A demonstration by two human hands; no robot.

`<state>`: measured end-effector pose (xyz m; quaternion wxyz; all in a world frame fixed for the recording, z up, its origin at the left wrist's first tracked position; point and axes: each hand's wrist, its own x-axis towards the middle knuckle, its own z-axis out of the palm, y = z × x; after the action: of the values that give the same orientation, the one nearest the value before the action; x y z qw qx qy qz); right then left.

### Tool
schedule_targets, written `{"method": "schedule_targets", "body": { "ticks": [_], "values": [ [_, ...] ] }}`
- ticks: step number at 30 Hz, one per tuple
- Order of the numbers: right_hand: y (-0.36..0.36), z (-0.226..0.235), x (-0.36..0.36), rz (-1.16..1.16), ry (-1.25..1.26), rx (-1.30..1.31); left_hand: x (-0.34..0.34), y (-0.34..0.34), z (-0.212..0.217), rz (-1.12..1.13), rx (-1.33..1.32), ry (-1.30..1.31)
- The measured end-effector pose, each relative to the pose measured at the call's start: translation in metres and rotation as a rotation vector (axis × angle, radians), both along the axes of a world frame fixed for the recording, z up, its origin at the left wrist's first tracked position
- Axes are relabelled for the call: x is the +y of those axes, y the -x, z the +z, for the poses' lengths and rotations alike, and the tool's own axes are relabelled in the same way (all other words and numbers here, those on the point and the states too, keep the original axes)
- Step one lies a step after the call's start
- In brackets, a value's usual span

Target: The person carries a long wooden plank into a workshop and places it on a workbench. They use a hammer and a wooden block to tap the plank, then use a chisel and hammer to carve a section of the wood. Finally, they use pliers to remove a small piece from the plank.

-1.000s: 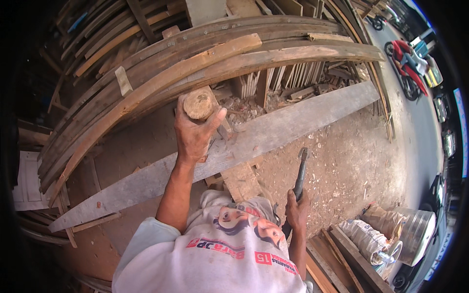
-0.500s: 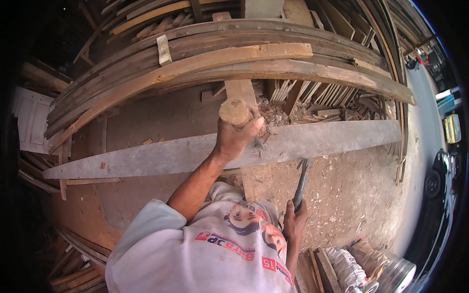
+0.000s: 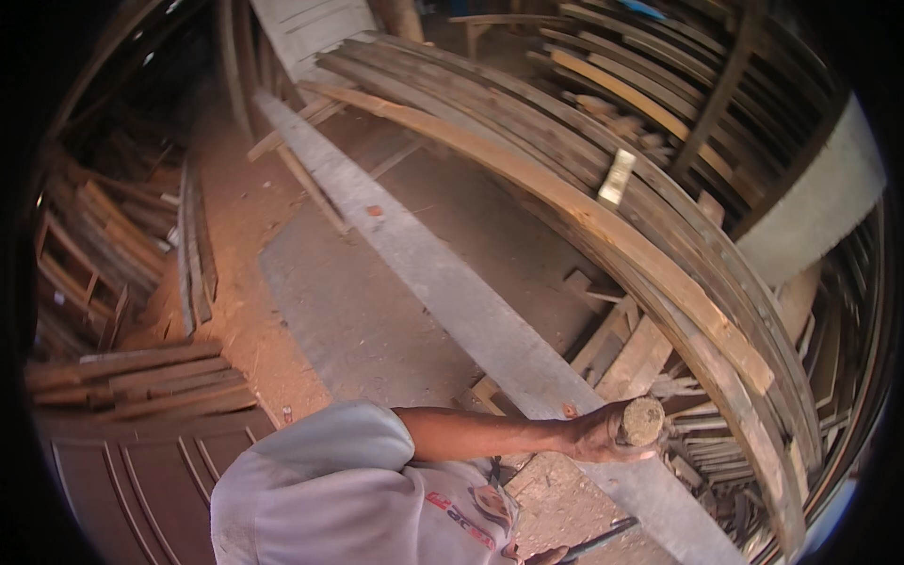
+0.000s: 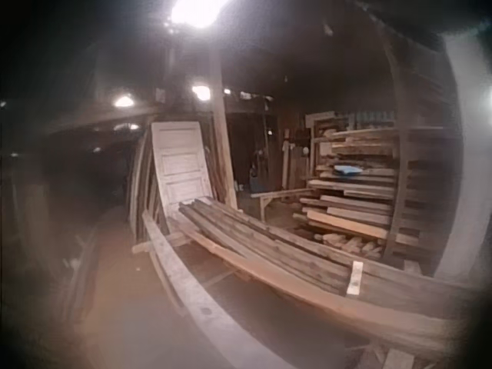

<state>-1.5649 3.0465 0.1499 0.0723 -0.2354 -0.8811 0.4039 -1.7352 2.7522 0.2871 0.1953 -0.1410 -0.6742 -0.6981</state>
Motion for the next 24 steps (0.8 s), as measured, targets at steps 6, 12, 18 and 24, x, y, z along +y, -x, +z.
{"method": "schedule_targets", "body": {
  "ticks": [6, 12, 18, 24],
  "values": [
    [0.049, 0.093, 0.025, 0.619, -0.658, -0.100, 0.006, -0.015, 0.006, 0.056, -0.148, -0.142],
    [0.068, 0.053, 0.041, 0.500, 0.016, -0.151, 0.009, -0.038, -0.027, 0.134, -0.201, -0.428],
    [0.083, 0.063, 0.052, 0.644, 0.003, -0.140, 0.017, -0.035, -0.009, 0.386, 0.065, -0.573],
    [0.080, 0.065, 0.066, 0.663, -0.012, -0.188, 0.029, -0.028, 0.012, 0.464, 0.141, -0.459]
  ]
}}
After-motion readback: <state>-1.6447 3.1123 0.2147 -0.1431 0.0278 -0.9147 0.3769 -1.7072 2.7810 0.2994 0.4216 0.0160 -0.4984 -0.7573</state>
